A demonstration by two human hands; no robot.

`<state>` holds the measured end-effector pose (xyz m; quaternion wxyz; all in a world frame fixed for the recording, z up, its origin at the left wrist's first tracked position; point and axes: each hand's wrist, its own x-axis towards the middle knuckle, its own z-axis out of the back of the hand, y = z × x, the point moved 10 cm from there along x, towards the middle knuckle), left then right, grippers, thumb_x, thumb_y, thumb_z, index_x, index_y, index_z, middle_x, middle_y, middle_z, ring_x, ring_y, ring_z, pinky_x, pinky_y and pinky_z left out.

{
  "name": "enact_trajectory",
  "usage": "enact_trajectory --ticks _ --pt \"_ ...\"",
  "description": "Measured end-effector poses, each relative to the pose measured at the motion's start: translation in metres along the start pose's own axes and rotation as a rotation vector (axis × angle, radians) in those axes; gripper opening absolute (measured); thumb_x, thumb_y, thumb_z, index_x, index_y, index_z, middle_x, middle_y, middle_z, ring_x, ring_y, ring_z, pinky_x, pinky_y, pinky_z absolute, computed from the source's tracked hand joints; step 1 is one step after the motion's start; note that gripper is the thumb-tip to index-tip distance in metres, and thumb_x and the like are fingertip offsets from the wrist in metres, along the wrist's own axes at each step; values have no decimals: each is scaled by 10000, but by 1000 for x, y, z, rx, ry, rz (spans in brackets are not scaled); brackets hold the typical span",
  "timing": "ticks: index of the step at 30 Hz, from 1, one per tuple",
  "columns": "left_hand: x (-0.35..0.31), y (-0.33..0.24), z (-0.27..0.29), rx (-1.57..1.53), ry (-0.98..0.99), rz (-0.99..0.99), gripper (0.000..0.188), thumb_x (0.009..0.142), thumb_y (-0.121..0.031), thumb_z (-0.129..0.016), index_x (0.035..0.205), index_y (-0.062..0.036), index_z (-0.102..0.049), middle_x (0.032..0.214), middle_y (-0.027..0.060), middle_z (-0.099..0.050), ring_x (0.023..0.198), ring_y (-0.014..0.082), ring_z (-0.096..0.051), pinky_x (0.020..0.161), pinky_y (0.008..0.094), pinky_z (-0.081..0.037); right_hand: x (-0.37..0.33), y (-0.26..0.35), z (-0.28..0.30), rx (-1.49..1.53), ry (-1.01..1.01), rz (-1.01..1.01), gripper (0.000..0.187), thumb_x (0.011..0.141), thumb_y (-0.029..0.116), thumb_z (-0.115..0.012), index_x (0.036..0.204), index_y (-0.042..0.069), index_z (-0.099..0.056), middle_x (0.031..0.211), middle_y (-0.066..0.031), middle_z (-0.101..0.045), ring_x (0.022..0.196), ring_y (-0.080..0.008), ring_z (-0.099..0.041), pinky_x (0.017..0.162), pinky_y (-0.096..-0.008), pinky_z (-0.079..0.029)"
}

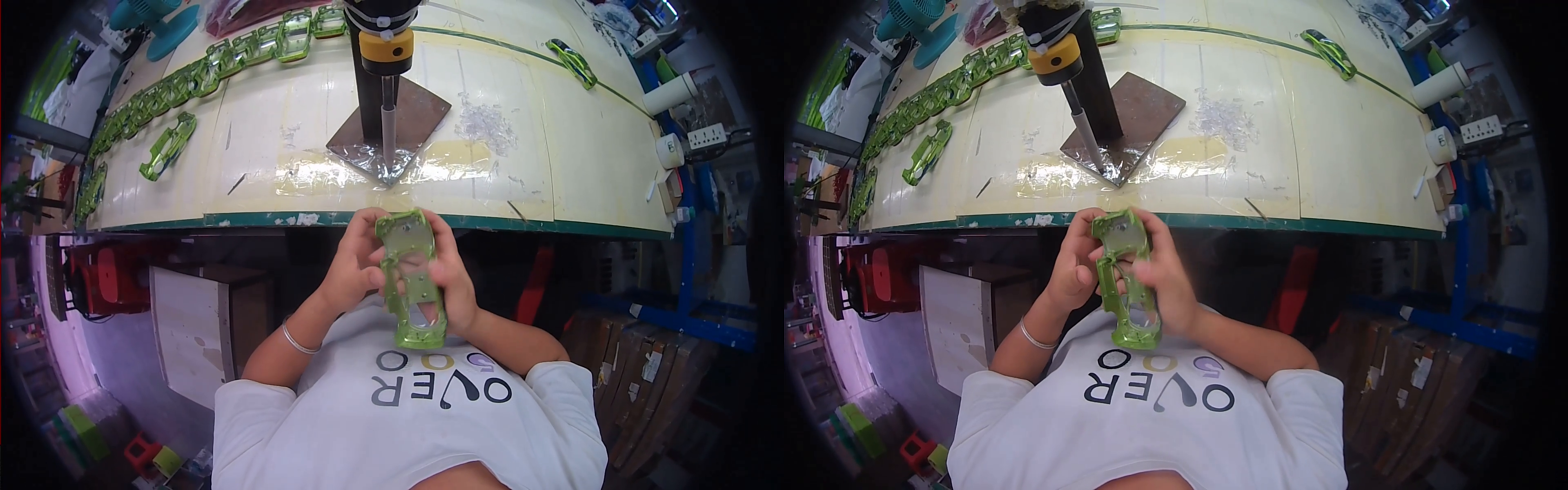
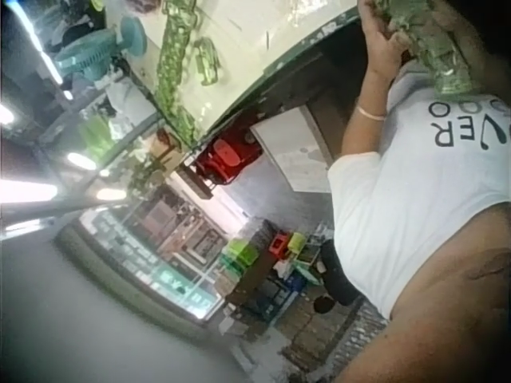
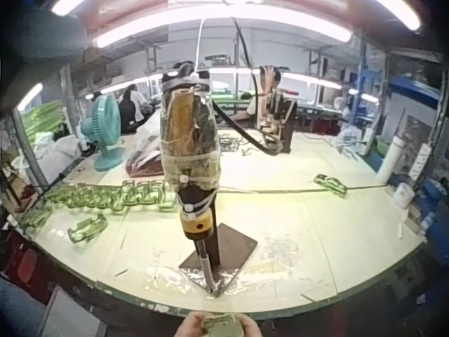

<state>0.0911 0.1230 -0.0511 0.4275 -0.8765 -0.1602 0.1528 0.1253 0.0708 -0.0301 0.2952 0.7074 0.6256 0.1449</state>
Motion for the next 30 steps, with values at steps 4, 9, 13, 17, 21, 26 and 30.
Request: enact_trajectory --ticks 4,9,13,17,21,26,30 --pt "11 -12 -12 -61 25 -83 1076 459 -328 -820 1257 -57 -151 1177 117 -371 1088 219 -413 893 341 -376 27 4 10 319 -69 -28 511 798 240 -409 1248 151 -186 1009 -228 -487 750 -282 -554 632 -359 -491" --pt "24 -30 -11 -42 -2 -84 1042 488 -192 -806 1269 -59 -129 1170 129 -382 1058 214 -441 893 338 -388 41 16 -2 318 -22 6 424 843 323 -290 1226 142 -266 1043 -221 -479 800 -288 -548 683 -355 -489" --pt "25 -37 -13 4 -2 -76 1044 490 -214 -803 1260 -46 -118 1153 142 -394 1042 214 -453 865 326 -409 42 20 -10 374 -6 10 414 848 346 -278 1186 112 -328 1010 -196 -490 808 -279 -539 694 -352 -480" --pt "25 -41 -13 6 -24 -97 1046 488 -221 -804 1256 -40 -118 1146 144 -399 1042 213 -451 864 321 -408 41 20 -13 403 -25 -4 435 852 369 -259 1168 89 -363 1000 -191 -501 818 -273 -535 700 -351 -476" --pt "25 -43 -16 31 -19 -92 1014 497 -200 -786 1249 -37 -125 1142 145 -403 1032 207 -453 873 313 -390 39 17 -15 479 -57 -53 456 852 379 -243 1153 70 -390 960 -189 -521 821 -270 -535 708 -352 -471" --pt "25 -45 -16 106 -8 -111 989 500 -175 -762 1243 -36 -124 1141 145 -406 1026 203 -446 885 315 -368 36 16 -15 466 -55 -54 512 846 420 -236 1118 32 -429 909 -188 -536 801 -258 -548 718 -340 -466" --pt "26 -44 -20 70 -8 -67 987 500 -181 -754 1242 -34 -120 1133 140 -410 1045 203 -422 901 324 -338 33 14 -16 503 -52 -90 542 839 447 -240 1111 20 -433 900 -190 -537 783 -252 -556 718 -333 -466"
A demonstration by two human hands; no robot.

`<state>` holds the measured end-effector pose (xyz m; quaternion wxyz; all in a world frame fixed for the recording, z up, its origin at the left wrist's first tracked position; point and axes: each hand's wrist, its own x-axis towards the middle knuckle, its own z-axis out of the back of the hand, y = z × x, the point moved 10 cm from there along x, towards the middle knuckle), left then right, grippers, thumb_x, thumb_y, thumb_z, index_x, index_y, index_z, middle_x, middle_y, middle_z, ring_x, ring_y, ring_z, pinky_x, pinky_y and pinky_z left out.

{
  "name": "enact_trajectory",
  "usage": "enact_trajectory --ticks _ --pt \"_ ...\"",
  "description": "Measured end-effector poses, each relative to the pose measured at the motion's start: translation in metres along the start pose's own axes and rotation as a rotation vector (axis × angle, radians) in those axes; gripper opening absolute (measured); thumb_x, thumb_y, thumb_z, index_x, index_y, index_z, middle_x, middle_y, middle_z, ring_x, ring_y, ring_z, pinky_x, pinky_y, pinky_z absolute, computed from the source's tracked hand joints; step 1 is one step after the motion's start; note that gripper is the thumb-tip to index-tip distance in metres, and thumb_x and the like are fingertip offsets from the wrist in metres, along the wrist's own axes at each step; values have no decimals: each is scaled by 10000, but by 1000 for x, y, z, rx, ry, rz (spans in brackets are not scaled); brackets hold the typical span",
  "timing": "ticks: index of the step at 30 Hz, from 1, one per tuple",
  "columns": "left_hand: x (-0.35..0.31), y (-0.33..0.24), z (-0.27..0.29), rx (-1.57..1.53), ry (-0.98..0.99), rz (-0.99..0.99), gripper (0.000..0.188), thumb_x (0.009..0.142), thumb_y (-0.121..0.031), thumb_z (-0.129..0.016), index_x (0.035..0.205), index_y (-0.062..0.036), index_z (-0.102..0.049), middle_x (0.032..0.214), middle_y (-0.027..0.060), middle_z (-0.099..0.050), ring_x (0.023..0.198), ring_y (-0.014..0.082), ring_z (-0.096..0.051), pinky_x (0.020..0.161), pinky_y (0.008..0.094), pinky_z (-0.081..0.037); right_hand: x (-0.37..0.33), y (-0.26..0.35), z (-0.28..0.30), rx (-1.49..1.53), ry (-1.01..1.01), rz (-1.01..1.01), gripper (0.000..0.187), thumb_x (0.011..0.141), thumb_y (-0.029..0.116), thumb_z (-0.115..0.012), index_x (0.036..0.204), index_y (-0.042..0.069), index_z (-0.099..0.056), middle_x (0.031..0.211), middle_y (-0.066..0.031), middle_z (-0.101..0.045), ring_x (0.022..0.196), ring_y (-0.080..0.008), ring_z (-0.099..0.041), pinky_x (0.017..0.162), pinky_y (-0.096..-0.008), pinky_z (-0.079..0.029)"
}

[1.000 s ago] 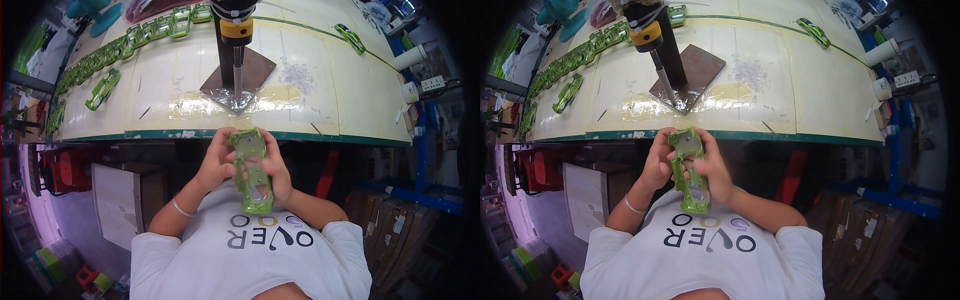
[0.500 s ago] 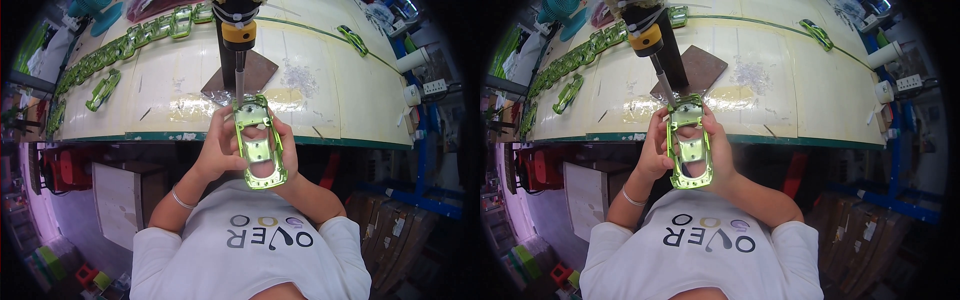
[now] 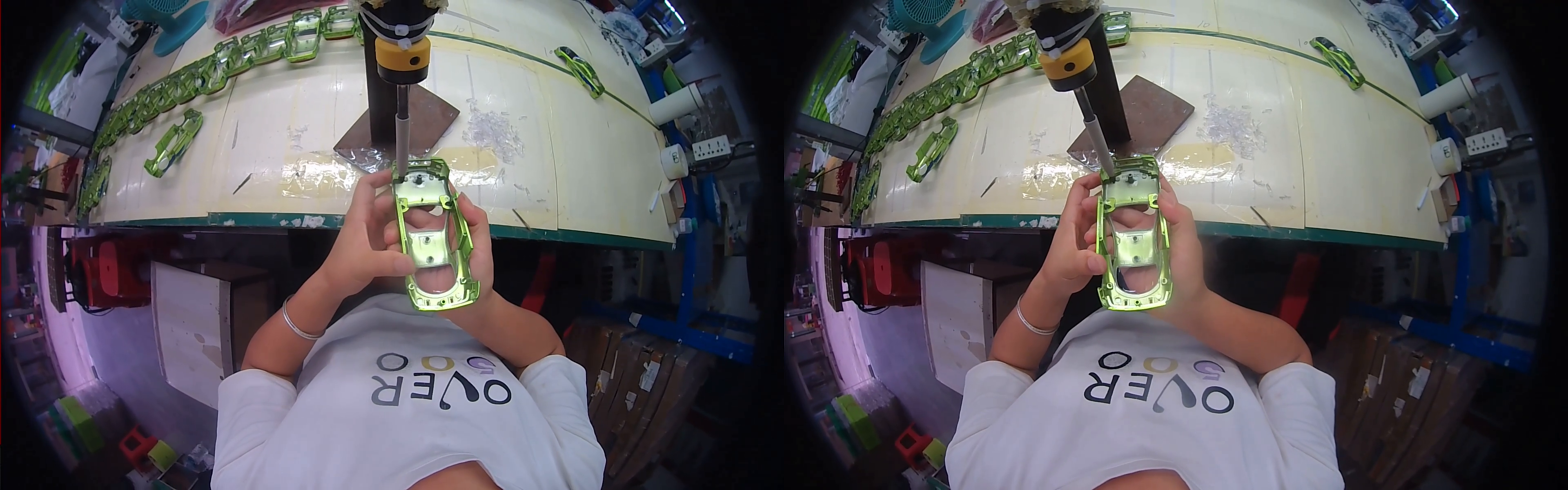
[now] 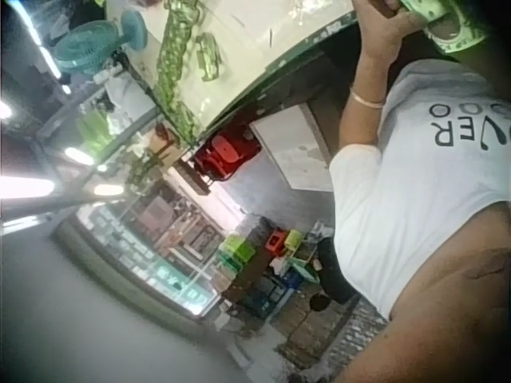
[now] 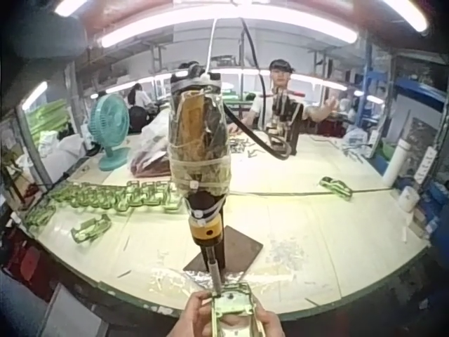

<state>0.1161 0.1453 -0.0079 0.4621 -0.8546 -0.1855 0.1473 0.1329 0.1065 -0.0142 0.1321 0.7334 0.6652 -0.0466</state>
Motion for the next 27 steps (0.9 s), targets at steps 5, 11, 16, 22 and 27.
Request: enact_trajectory --ticks 5,11,16,22,27 --pt "0 1 2 29 0 -1 971 509 -162 -745 1240 -32 -120 1117 134 -418 1035 200 -420 899 319 -333 -2 0 3 -9 -33 -12 546 839 452 -242 1101 18 -446 896 -194 -539 779 -245 -557 726 -324 -462" --pt "1 6 1 48 54 43 962 513 -138 -737 1239 -41 -114 1112 135 -426 1020 200 -435 894 314 -336 -4 9 4 -129 -42 97 446 832 325 -355 1226 142 -255 1001 -178 -499 789 -245 -554 679 -329 -473" --pt "2 4 -5 -13 57 38 966 511 -114 -738 1235 -50 -102 1129 144 -425 1049 220 -437 900 322 -333 -4 14 20 -224 -69 124 462 844 391 -314 1227 136 -286 933 -162 -519 767 -230 -555 615 -327 -491" --pt "-1 8 1 33 35 -20 965 524 -126 -762 1234 -49 -114 1170 152 -403 1059 234 -430 915 355 -311 2 21 25 -257 -39 144 450 840 411 -298 1191 133 -344 882 -168 -524 688 -263 -562 496 -347 -505" --pt "-12 4 10 93 13 -144 994 545 -196 -779 1252 -42 -99 1148 147 -411 1017 220 -447 904 353 -322 9 12 30 -290 -173 -77 426 836 412 -324 1126 113 -412 811 -162 -516 608 -263 -543 300 -308 -422"
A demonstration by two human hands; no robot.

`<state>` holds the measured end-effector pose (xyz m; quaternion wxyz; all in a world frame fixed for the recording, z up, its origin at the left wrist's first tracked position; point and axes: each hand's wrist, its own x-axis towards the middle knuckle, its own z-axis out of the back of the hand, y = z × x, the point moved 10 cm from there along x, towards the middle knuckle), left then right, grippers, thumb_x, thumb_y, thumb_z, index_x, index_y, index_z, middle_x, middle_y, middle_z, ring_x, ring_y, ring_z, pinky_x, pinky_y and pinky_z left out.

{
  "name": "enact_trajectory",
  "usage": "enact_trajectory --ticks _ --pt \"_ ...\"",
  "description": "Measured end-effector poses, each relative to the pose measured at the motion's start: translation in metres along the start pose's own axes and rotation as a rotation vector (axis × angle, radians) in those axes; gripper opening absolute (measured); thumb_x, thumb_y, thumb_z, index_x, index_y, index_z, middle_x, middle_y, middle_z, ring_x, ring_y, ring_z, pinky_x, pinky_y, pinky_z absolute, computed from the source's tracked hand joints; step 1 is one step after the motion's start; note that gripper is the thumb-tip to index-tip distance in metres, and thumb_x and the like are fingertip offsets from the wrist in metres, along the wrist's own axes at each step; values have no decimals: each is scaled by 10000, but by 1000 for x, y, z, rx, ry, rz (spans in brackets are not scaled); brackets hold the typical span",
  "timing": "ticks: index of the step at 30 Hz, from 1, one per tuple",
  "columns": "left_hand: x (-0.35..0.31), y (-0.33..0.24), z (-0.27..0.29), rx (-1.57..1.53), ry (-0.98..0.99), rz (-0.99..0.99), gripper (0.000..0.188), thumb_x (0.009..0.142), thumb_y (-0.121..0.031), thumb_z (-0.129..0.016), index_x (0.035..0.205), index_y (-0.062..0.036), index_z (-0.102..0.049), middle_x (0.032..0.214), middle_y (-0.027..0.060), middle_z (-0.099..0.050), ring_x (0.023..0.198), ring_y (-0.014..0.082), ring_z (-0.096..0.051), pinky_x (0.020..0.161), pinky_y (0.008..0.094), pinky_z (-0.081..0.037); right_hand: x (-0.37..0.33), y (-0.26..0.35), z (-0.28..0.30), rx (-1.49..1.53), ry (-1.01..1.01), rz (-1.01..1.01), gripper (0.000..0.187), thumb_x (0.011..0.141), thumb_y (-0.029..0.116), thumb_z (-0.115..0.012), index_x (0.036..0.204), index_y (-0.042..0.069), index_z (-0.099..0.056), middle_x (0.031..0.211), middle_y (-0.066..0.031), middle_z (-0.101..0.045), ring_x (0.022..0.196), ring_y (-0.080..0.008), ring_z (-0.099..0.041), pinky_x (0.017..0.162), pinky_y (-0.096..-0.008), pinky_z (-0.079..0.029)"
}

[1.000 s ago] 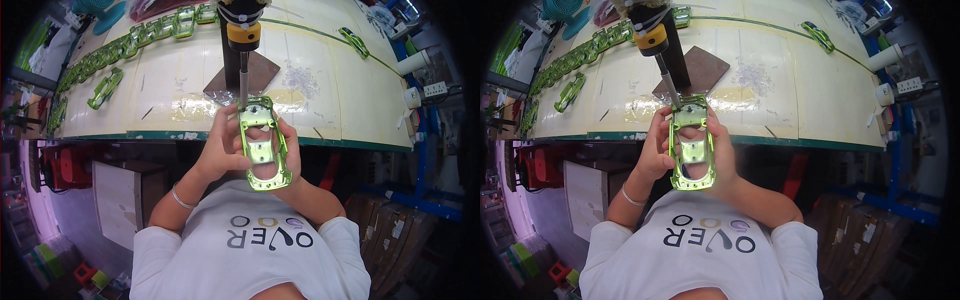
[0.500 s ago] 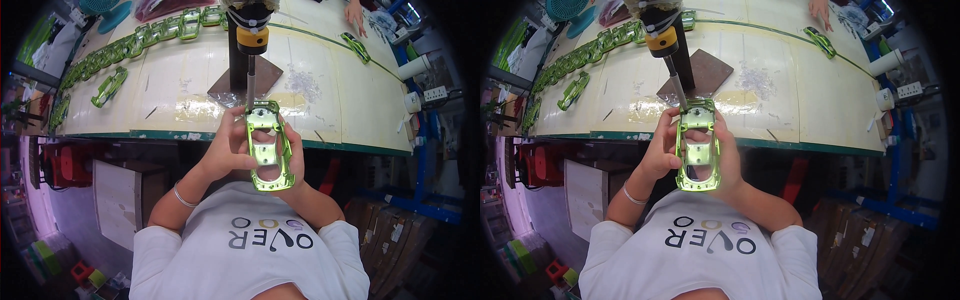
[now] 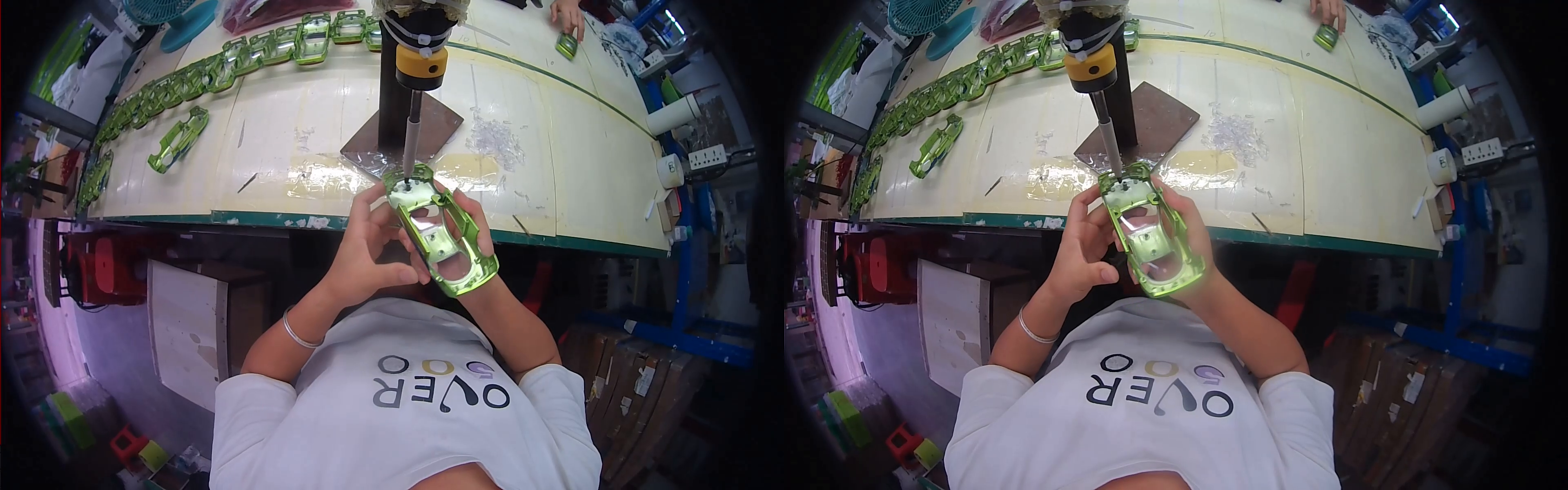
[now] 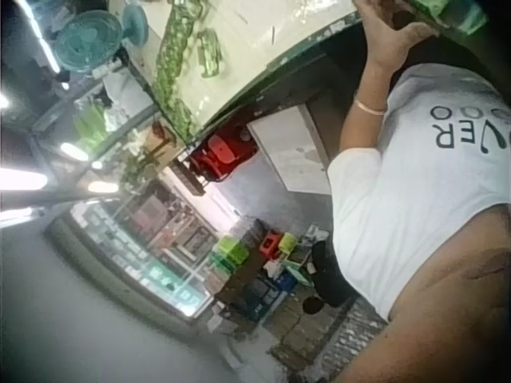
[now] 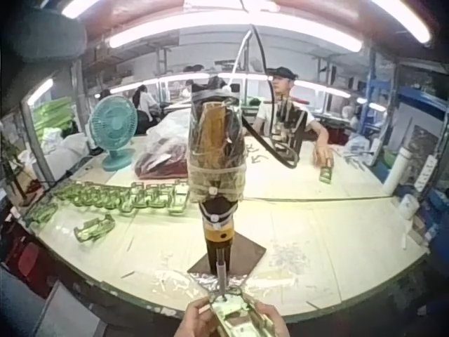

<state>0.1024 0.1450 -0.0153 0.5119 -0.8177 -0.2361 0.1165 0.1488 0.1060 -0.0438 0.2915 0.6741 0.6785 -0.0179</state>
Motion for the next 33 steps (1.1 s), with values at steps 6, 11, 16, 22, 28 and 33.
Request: enact_trajectory --ticks 6,11,16,22,28,33 --pt "-15 -17 -5 127 9 -74 1034 563 -196 -766 1280 -26 -41 1139 162 -399 1030 215 -423 874 336 -335 0 -3 -24 152 276 -139 427 838 411 -317 1076 75 -429 763 -191 -519 475 -240 -513 295 -294 -409" --pt "-17 -25 -10 213 17 -123 1056 557 -238 -764 1283 -15 -31 1137 164 -397 1047 229 -412 889 344 -321 -4 -7 -34 246 441 -267 470 847 436 -263 1059 68 -464 727 -225 -503 325 -198 -408 298 -279 -402" --pt "-17 -27 -9 240 -7 -118 1078 550 -288 -765 1287 -10 -29 1130 168 -401 1036 240 -424 898 351 -311 -3 -3 -38 281 434 -257 460 857 421 -259 1070 79 -480 724 -226 -497 367 -204 -428 284 -273 -399" --pt "-18 -31 -17 281 81 -167 1052 568 -171 -752 1289 -18 -2 1175 170 -364 1093 230 -380 882 348 -332 -6 0 -41 374 473 -249 603 853 469 -221 1119 -46 -387 717 -235 -475 320 -157 -369 305 -291 -395" --pt "-20 -33 -20 320 103 -186 1049 572 -172 -748 1286 -10 3 1172 171 -366 1090 234 -386 875 350 -337 -4 -2 -37 301 470 -267 432 860 400 -268 1077 95 -483 813 -223 -516 560 -242 -488 257 -254 -378" --pt "-22 -34 -21 346 105 -195 1048 582 -186 -742 1285 -2 13 1175 175 -364 1098 238 -383 875 355 -336 -5 -2 -36 299 435 -266 425 859 393 -277 1073 90 -484 856 -206 -519 623 -258 -497 252 -258 -379"
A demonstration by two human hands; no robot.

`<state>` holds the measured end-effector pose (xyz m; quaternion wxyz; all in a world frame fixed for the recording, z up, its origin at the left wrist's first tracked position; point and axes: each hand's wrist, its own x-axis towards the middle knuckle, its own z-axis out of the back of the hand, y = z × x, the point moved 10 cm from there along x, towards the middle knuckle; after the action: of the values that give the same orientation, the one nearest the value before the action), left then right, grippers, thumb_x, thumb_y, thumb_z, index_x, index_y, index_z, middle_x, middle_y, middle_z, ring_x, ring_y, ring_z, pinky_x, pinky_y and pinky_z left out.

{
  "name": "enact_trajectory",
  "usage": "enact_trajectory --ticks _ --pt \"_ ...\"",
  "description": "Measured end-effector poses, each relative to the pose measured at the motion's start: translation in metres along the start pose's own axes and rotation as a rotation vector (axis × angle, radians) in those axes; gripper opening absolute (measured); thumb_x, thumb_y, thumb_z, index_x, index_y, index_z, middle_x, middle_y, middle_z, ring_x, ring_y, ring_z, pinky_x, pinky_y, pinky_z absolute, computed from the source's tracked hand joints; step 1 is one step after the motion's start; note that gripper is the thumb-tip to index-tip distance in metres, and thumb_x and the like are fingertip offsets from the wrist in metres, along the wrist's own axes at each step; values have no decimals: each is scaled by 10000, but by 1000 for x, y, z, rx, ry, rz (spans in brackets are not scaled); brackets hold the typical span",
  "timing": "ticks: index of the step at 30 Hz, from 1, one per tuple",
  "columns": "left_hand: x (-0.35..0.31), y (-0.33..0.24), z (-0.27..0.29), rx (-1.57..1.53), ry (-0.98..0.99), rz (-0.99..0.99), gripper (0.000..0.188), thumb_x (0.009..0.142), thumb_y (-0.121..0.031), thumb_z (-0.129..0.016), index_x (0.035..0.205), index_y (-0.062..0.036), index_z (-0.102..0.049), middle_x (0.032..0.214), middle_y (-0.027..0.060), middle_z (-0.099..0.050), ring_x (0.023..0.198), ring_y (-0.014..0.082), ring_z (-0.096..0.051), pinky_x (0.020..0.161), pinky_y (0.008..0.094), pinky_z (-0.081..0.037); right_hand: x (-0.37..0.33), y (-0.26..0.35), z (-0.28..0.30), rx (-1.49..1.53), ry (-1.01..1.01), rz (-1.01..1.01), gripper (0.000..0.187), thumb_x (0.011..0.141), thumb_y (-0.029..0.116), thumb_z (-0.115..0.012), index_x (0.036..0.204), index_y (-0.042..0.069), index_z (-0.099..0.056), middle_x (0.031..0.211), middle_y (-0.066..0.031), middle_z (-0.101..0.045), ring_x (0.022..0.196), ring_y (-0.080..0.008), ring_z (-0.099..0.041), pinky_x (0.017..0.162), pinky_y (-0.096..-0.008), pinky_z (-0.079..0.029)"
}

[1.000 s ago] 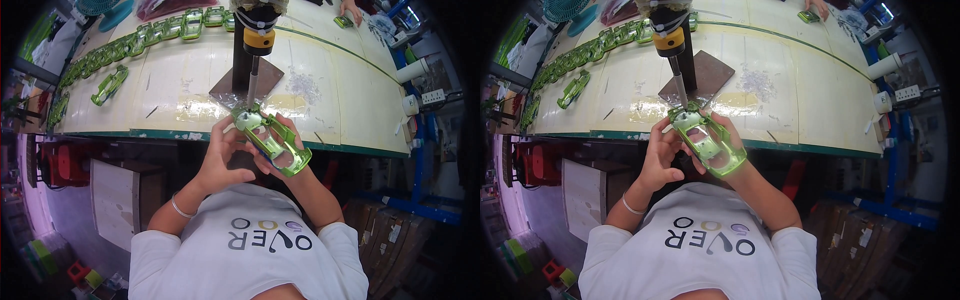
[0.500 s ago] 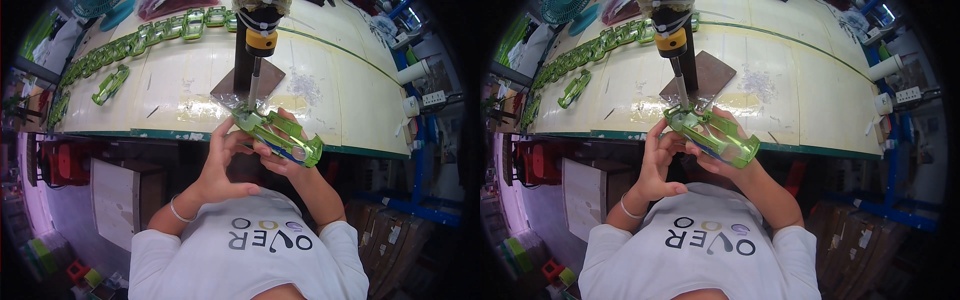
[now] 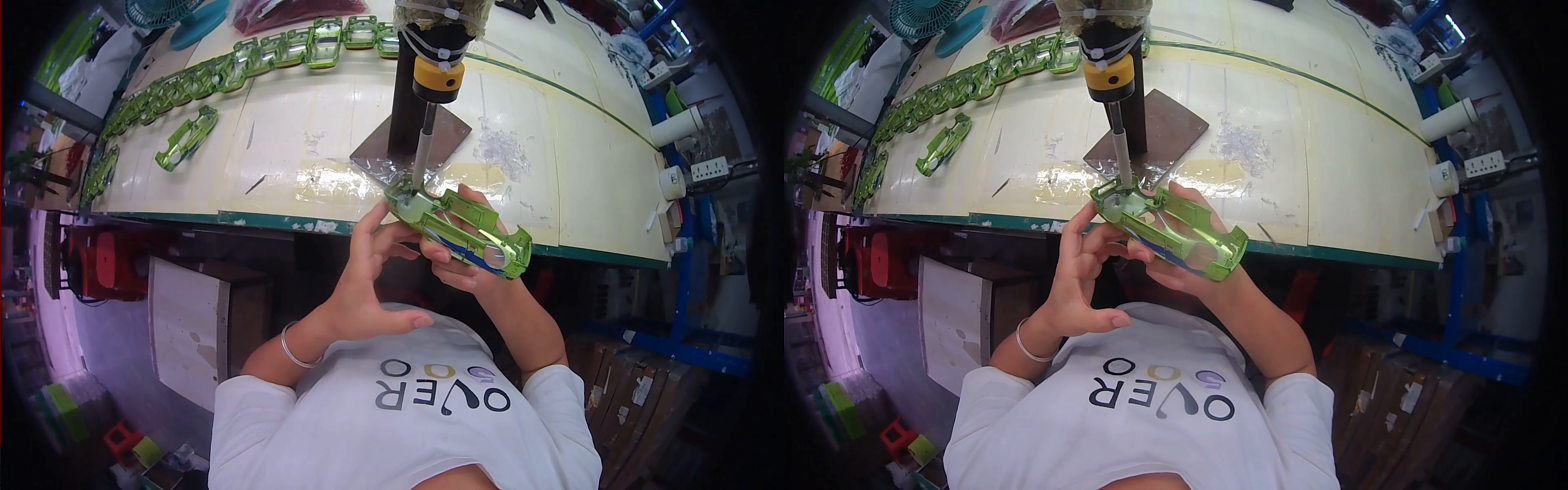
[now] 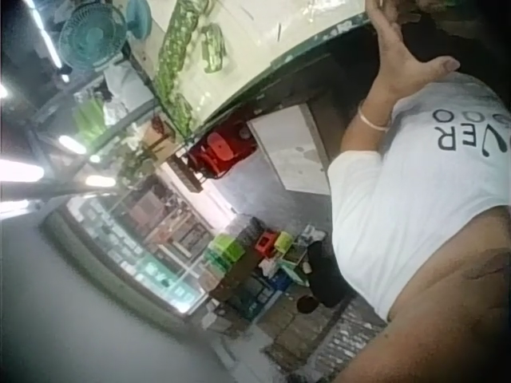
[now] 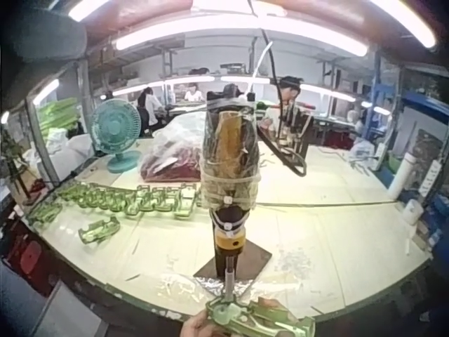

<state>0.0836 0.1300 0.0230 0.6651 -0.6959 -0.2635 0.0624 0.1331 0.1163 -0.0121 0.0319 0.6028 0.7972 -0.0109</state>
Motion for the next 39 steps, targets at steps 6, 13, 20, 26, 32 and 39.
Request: enact_trajectory --ticks 6,13,20,26,32,39 --pt "-2 2 1 -3 -35 28 1085 559 -247 -750 1293 -14 15 1147 182 -383 1071 252 -404 893 355 -316 0 -2 -1 11 6 -12 435 854 400 -282 1072 79 -477 828 -207 -511 611 -264 -496 238 -261 -373" --pt "-5 4 2 4 -31 22 1043 600 -210 -733 1296 -20 21 1162 175 -384 1063 245 -412 875 354 -333 2 -4 0 -24 31 -39 460 849 406 -284 1084 53 -462 779 -215 -508 561 -258 -496 237 -274 -372" --pt "8 -5 99 873 -278 77 476 688 -201 -654 1067 13 -463 1037 178 -498 986 295 -471 856 341 -365 -45 -7 49 -26 -257 -4 559 857 475 -290 1150 8 -381 889 -238 -526 672 -311 -577 523 -400 -499" --pt "7 -51 275 1912 -685 26 340 711 -135 -574 1015 -13 -480 949 136 -515 931 304 -451 789 420 -364 -144 114 24 -743 -550 681 526 784 200 -439 1270 73 -283 1021 -185 -498 774 -272 -551 600 -311 -489" --pt "-8 -26 324 1897 -624 362 198 738 -103 -533 918 -20 -532 889 135 -536 868 295 -472 736 381 -389 -205 247 12 -2127 -1373 725 509 691 75 -555 1181 32 -420 1132 -144 -437 1012 -265 -450 863 -324 -366" --pt "-21 -32 254 700 -716 173 90 771 -44 -538 825 28 -536 724 32 -550 666 92 -498 612 211 -394 -187 324 -26 -2134 -1404 1483 489 732 181 -613 1150 3 -433 1148 -184 -423 1041 -286 -441 886 -339 -358"
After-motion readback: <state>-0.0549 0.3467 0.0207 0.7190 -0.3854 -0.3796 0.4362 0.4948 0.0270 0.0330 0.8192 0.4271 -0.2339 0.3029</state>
